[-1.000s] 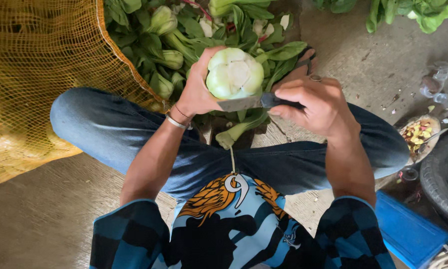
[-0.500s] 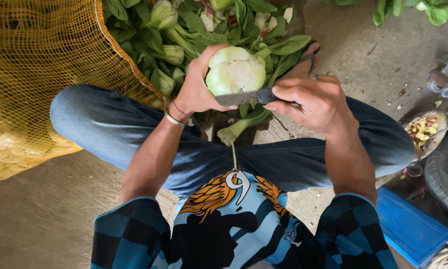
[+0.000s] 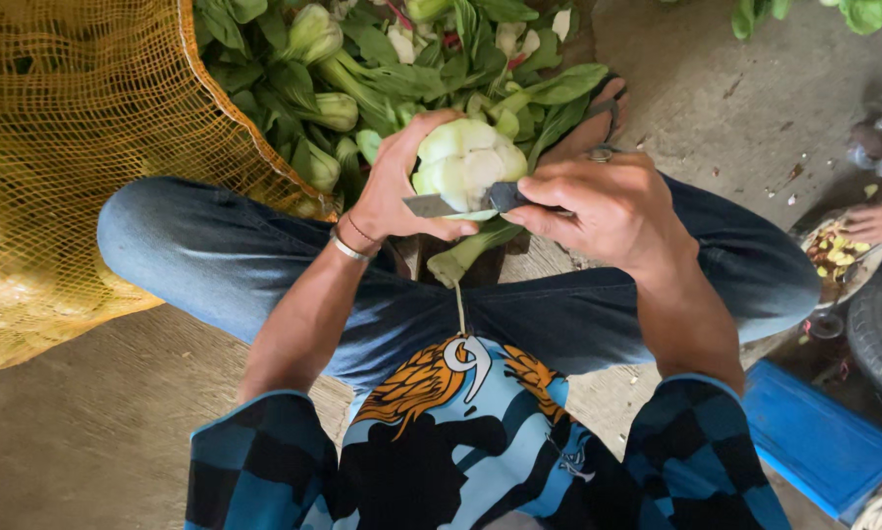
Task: The person sits on the floor next to a mesh sack of bok choy and uses a small knife to trim the root ends off the leafy vegetables. They place trimmed vegetables in a pile, toss trimmed leaves aside, and pick up untrimmed ones one at a time to continue trimming.
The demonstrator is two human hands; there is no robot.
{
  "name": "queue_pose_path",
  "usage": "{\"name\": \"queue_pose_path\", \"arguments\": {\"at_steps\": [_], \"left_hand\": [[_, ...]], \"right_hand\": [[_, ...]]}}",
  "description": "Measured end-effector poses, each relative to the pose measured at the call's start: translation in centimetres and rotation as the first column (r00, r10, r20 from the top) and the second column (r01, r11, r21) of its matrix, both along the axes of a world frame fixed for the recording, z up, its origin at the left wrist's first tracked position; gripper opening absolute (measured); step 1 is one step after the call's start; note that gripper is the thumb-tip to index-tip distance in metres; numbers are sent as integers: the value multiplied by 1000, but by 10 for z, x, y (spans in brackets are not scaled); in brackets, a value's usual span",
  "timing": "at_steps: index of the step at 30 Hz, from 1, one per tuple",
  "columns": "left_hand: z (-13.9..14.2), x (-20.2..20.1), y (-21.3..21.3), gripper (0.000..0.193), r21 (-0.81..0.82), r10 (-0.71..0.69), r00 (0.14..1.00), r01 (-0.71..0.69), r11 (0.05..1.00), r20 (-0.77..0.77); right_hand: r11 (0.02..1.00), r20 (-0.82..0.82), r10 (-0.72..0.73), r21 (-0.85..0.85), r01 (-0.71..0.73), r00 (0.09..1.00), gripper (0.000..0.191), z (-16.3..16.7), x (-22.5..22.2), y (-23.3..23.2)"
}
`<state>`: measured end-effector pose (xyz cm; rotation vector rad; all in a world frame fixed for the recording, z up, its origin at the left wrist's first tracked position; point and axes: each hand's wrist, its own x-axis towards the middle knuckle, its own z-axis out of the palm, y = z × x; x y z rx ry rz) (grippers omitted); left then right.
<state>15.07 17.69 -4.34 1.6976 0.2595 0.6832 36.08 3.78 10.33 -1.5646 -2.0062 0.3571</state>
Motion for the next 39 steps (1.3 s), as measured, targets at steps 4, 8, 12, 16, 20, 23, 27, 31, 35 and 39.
{"name": "queue_pose_path", "arguments": {"at_steps": [4, 8, 12, 16, 20, 23, 27, 31, 35, 39], "left_hand": [[-2, -3, 5, 105, -11, 45, 999, -45, 999, 12], [-2, -6, 6, 109, 43, 80, 997, -80, 996, 2], [3, -7, 2, 107, 41, 84, 996, -84, 996, -6], [7, -6, -2, 106, 85, 138, 989, -142, 986, 50], [7, -2, -4, 105, 64, 142, 985, -148, 987, 97], [7, 1, -10, 103, 94, 126, 990, -132, 987, 59], [4, 2, -9, 104, 54, 189, 975, -196, 979, 119], [6, 1, -8, 105, 22, 229, 966, -233, 972, 118], [5, 0, -13, 103, 133, 236, 971, -239, 962, 35], [6, -1, -10, 94, 132, 317, 948, -319, 939, 30]], "right_hand": [[1000, -35, 10, -12, -11, 999, 28, 3, 0, -6], [1000, -44, -21, -4, 21, 999, 29, 2, -1, -11], [999, -15, -45, -11, 44, 999, 30, 1, -5, -16], [995, 4, -92, 40, 92, 996, 32, -1, -12, -18], [992, -5, -118, 41, 118, 993, 31, -1, -21, -16], [990, -17, -138, 34, 139, 990, 31, 1, -29, -17], [984, -78, -173, 30, 176, 982, 29, 3, -27, -16], [977, -87, -213, -9, 213, 973, 29, 5, -27, -15], [973, -101, -232, -35, 230, 967, 29, 0, -34, -21], [965, -103, -263, -1, 264, 959, 28, -1, -33, -21]]}}
